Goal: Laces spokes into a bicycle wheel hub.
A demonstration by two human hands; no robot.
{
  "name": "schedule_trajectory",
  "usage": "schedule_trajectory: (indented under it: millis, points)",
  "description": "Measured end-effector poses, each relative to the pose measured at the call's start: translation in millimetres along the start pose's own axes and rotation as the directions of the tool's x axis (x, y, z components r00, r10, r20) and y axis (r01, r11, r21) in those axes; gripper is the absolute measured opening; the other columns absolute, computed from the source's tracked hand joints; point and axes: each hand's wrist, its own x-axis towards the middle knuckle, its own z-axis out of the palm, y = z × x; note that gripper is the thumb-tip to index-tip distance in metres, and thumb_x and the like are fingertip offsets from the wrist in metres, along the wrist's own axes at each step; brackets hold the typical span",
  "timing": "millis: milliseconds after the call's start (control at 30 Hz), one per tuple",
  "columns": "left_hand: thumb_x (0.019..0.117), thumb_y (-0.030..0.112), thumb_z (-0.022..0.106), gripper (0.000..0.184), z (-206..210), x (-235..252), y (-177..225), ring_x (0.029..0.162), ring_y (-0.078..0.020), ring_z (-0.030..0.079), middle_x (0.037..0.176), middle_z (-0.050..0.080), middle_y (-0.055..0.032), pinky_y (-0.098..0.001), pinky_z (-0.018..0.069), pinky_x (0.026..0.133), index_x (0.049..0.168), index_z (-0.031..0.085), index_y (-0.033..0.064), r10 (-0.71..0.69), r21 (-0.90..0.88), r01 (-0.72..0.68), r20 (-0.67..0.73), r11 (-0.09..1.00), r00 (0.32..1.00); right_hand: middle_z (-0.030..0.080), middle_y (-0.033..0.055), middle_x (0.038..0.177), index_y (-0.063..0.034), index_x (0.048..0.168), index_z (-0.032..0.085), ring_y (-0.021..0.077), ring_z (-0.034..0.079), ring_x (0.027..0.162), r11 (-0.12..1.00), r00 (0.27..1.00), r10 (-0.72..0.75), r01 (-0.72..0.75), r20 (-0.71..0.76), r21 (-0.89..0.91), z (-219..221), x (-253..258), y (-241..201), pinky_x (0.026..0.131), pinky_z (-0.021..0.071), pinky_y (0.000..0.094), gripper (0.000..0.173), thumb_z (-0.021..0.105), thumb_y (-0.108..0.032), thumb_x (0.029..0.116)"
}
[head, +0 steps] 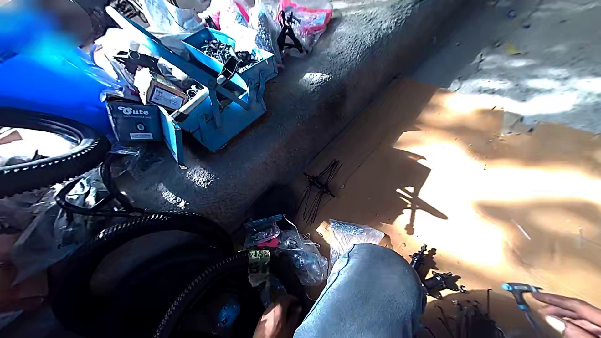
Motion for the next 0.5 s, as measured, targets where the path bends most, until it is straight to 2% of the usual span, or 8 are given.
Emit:
schedule_trajectory:
  millis: [100, 200, 267, 333, 400, 433, 467, 500]
  points:
    - [0.1012, 0.037, 0.059, 0.041, -22, 22, 33, 0.124, -0.0308, 0.062, 0.133, 0.065, -0.0154, -0.054, 0.0479, 0.108, 0.13, 0.068, 0.0089, 0.111, 0.07, -0.11, -0.004, 0.991, 0.994, 0.072, 0.0192, 0.111, 0.0039, 0.13, 0.063, 0.0258, 0.073, 0.095, 0.984, 0.959, 0.031, 0.02, -0.281, 0.176, 12, -20, 30, 0.088, 0.0602, 0.0418, 0.036, 0.049, -0.021, 0.1073]
    - [0.0977, 0.02, 0.063, 0.033, -48, 39, 63, 0.106, -0.0291, 0.068, 0.117, 0.068, -0.0204, -0.0506, 0.0553, 0.097, 0.122, 0.068, -0.003, 0.31, -0.095, -0.33, -0.18, 0.939, 0.934, 0.076, 0.0015, 0.096, -0.0098, 0.119, 0.071, 0.0148, 0.075, 0.083, 0.966, 0.813, 0.031, 0.124, -0.581, 0.226, 27, -41, 73, 0.076, 0.065, 0.0337, 0.029, 0.051, -0.026, 0.1045]
    - [0.1044, 0.023, 0.056, 0.037, -79, 54, 89, 0.091, -0.0185, 0.072, 0.109, 0.071, -0.0168, -0.0412, 0.0613, 0.084, 0.126, 0.062, -0.0069, 0.385, -0.234, -0.462, -0.309, 0.855, 0.87, 0.077, 0.0035, 0.095, -0.0055, 0.111, 0.073, 0.0167, 0.075, 0.085, 0.921, 0.746, 0.053, 0.222, -0.664, 0.322, 40, -50, 93, 0.082, 0.0644, 0.0358, 0.03, 0.049, -0.022, 0.106]
    - [0.1074, 0.028, 0.052, 0.044, -121, 66, 134, 0.089, -0.016, 0.071, 0.108, 0.07, -0.0157, -0.0388, 0.062, 0.08, 0.128, 0.057, -0.0102, 0.478, -0.276, -0.588, -0.375, 0.76, 0.794, 0.076, 0.0065, 0.103, -0.0009, 0.11, 0.074, 0.0151, 0.072, 0.097, 0.862, 0.723, 0.176, 0.213, -0.667, 0.459, 59, -54, 107, 0.093, 0.0581, 0.0339, 0.032, 0.046, -0.016, 0.1056]
    - [0.1065, 0.033, 0.054, 0.045, -151, 63, 193, 0.086, -0.0155, 0.071, 0.103, 0.071, -0.0112, -0.0387, 0.0627, 0.077, 0.125, 0.06, -0.0073, 0.611, -0.202, -0.705, -0.375, 0.68, 0.697, 0.073, 0.0119, 0.113, 0.0044, 0.115, 0.07, 0.0128, 0.067, 0.109, 0.8, 0.663, 0.472, -0.045, -0.581, 0.598, 80, -67, 78, 0.101, 0.0517, 0.028, 0.031, 0.044, -0.011, 0.1075]
    - [0.1052, 0.037, 0.056, 0.045, -155, 56, 226, 0.086, -0.0159, 0.072, 0.103, 0.071, -0.0091, -0.0383, 0.0628, 0.076, 0.124, 0.062, -0.0035, 0.664, -0.168, -0.736, -0.334, 0.656, 0.669, 0.066, 0.0172, 0.129, 0.0075, 0.128, 0.063, 0.016, 0.06, 0.123, 0.693, 0.593, 0.665, -0.261, -0.454, 0.672, 87, -81, 41, 0.109, 0.0441, 0.0288, 0.034, 0.041, -0.011, 0.1096]
    - [0.1034, 0.04, 0.057, 0.043, -150, 51, 259, 0.085, -0.0174, 0.073, 0.103, 0.072, -0.0073, -0.0394, 0.064, 0.074, 0.122, 0.064, 0.0013, 0.701, -0.162, -0.75, -0.274, 0.642, 0.659, 0.052, 0.0178, 0.149, 0.0063, 0.146, 0.048, 0.0165, 0.047, 0.139, 0.541, 0.535, 0.801, -0.456, -0.268, 0.707, 95, -101, 11, 0.118, 0.0329, 0.0297, 0.041, 0.032, -0.011, 0.112]
    - [0.1018, 0.04, 0.059, 0.04, -137, 48, 290, 0.084, -0.0185, 0.074, 0.102, 0.073, -0.0053, -0.0409, 0.0653, 0.072, 0.121, 0.066, 0.0059, 0.729, -0.168, -0.755, -0.196, 0.634, 0.656, 0.046, 0.0206, 0.153, 0.0069, 0.15, 0.04, 0.0191, 0.043, 0.141, 0.454, 0.454, 0.866, -0.539, -0.21, 0.709, 120, -123, 2, 0.118, 0.0315, 0.0301, 0.044, 0.028, -0.011, 0.112]
